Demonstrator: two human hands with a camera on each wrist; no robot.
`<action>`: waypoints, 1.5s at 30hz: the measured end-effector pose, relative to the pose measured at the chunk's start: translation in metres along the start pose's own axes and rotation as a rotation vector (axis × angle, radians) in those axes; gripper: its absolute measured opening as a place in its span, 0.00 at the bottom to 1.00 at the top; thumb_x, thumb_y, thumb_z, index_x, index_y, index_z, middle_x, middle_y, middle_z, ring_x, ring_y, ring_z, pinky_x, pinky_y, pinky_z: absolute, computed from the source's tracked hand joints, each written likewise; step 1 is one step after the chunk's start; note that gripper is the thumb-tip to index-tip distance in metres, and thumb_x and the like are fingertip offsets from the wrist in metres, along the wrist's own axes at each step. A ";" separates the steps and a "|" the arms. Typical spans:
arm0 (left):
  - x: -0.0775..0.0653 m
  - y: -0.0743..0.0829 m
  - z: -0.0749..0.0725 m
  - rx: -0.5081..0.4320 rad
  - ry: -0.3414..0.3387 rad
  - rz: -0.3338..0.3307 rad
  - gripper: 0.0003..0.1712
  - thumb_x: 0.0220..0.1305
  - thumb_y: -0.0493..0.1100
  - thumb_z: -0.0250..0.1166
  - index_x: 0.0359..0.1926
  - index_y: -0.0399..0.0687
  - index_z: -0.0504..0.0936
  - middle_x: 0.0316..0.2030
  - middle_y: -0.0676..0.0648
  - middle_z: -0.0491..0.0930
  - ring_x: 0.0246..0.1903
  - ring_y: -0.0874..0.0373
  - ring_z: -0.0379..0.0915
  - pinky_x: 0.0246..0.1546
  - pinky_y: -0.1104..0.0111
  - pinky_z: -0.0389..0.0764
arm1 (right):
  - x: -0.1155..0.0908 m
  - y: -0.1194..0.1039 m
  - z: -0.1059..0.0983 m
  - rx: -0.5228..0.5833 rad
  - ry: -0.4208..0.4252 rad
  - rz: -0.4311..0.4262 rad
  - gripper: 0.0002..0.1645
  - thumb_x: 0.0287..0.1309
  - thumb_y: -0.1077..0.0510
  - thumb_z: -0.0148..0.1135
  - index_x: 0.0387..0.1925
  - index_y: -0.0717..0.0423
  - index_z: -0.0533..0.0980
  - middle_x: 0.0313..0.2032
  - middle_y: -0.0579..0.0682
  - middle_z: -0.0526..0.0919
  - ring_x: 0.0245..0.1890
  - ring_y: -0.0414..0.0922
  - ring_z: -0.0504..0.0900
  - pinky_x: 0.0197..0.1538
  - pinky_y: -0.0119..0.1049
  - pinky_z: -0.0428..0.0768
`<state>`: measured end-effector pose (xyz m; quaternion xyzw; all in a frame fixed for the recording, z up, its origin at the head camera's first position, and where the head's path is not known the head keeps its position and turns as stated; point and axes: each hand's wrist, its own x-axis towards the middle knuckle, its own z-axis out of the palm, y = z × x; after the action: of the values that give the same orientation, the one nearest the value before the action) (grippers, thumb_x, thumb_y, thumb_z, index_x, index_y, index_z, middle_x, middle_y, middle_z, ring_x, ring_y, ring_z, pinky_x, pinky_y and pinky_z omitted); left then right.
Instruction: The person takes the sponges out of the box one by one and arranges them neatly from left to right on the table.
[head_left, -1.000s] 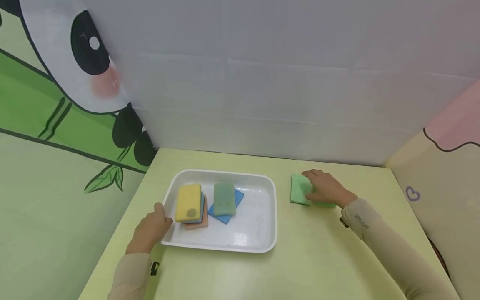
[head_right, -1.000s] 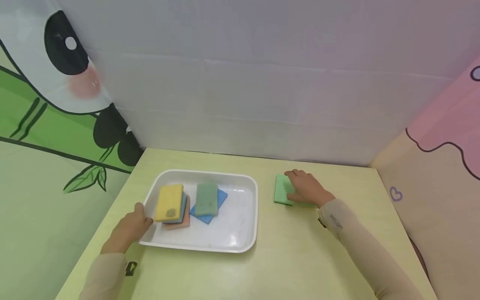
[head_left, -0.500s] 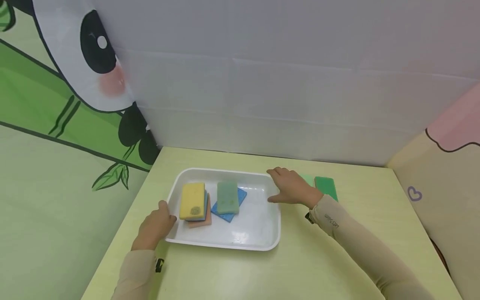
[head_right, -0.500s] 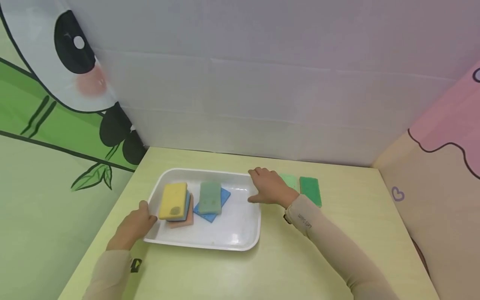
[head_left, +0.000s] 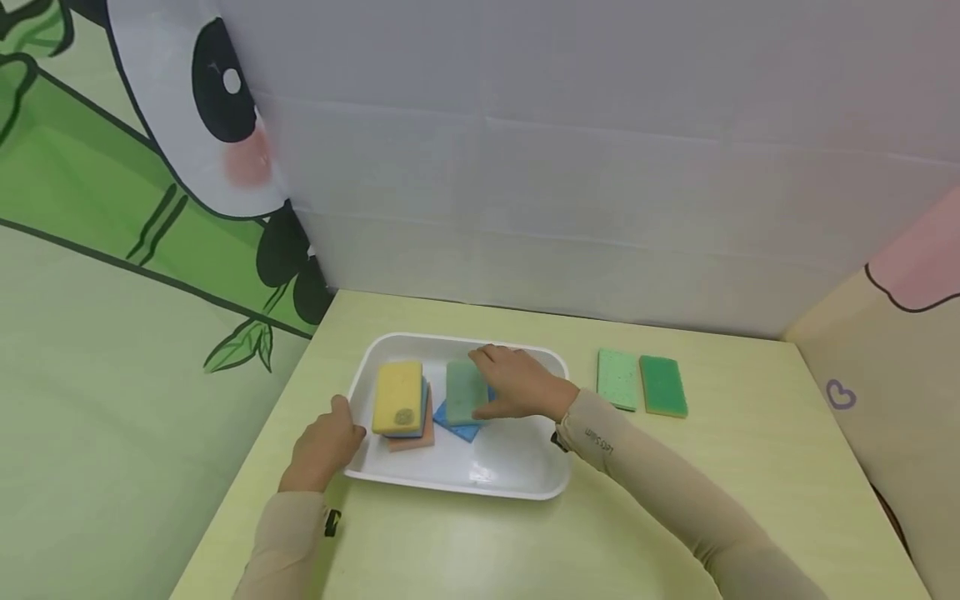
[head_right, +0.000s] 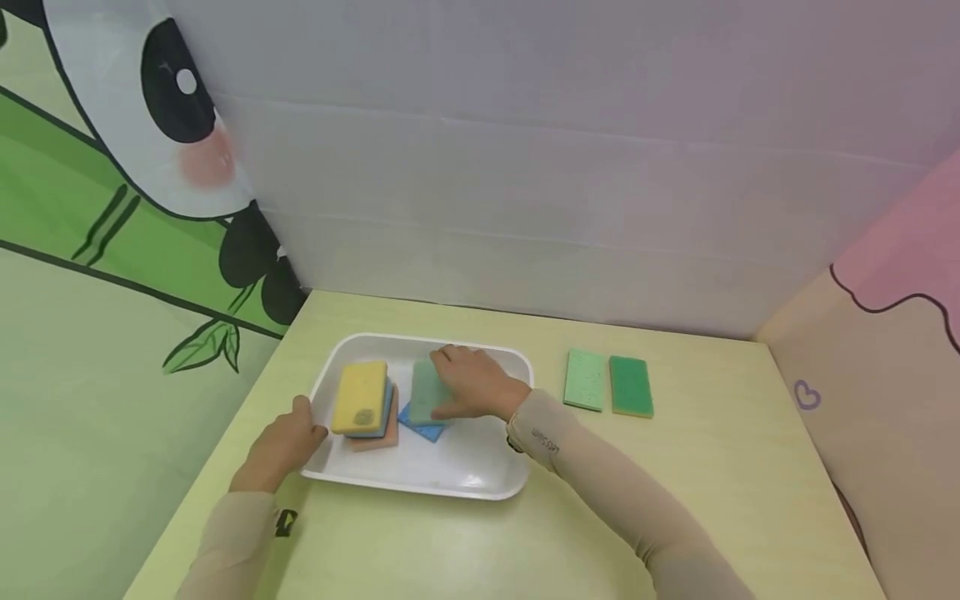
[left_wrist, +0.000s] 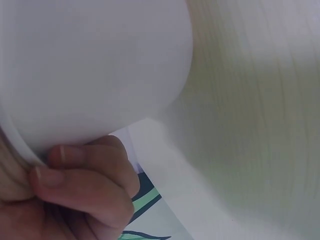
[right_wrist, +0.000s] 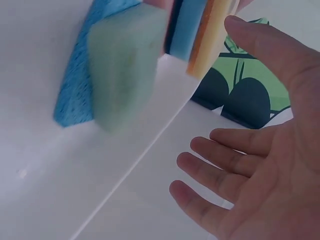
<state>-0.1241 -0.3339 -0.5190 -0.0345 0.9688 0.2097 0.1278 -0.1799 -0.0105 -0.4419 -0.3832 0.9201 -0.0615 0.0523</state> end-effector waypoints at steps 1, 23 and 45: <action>0.000 0.000 0.000 0.001 0.003 0.000 0.19 0.69 0.41 0.55 0.48 0.31 0.59 0.27 0.37 0.75 0.23 0.47 0.72 0.22 0.56 0.71 | 0.003 -0.003 0.000 0.013 0.001 -0.007 0.58 0.52 0.34 0.72 0.71 0.65 0.60 0.66 0.60 0.69 0.64 0.53 0.70 0.63 0.46 0.69; 0.002 0.017 0.008 0.016 0.024 0.022 0.20 0.67 0.40 0.58 0.48 0.30 0.60 0.26 0.36 0.75 0.23 0.47 0.72 0.23 0.54 0.72 | 0.085 -0.055 0.025 -0.030 -0.131 -0.027 0.78 0.36 0.20 0.70 0.77 0.60 0.51 0.74 0.57 0.57 0.73 0.51 0.55 0.70 0.47 0.59; 0.000 0.007 0.002 0.007 0.035 -0.019 0.19 0.66 0.40 0.57 0.48 0.32 0.60 0.28 0.34 0.76 0.23 0.46 0.73 0.24 0.53 0.73 | 0.088 -0.055 0.019 -0.045 -0.111 -0.110 0.72 0.38 0.26 0.74 0.76 0.55 0.52 0.70 0.55 0.59 0.68 0.49 0.59 0.69 0.47 0.58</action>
<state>-0.1241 -0.3267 -0.5176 -0.0469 0.9712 0.2044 0.1127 -0.2008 -0.1129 -0.4569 -0.4368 0.8946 -0.0222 0.0912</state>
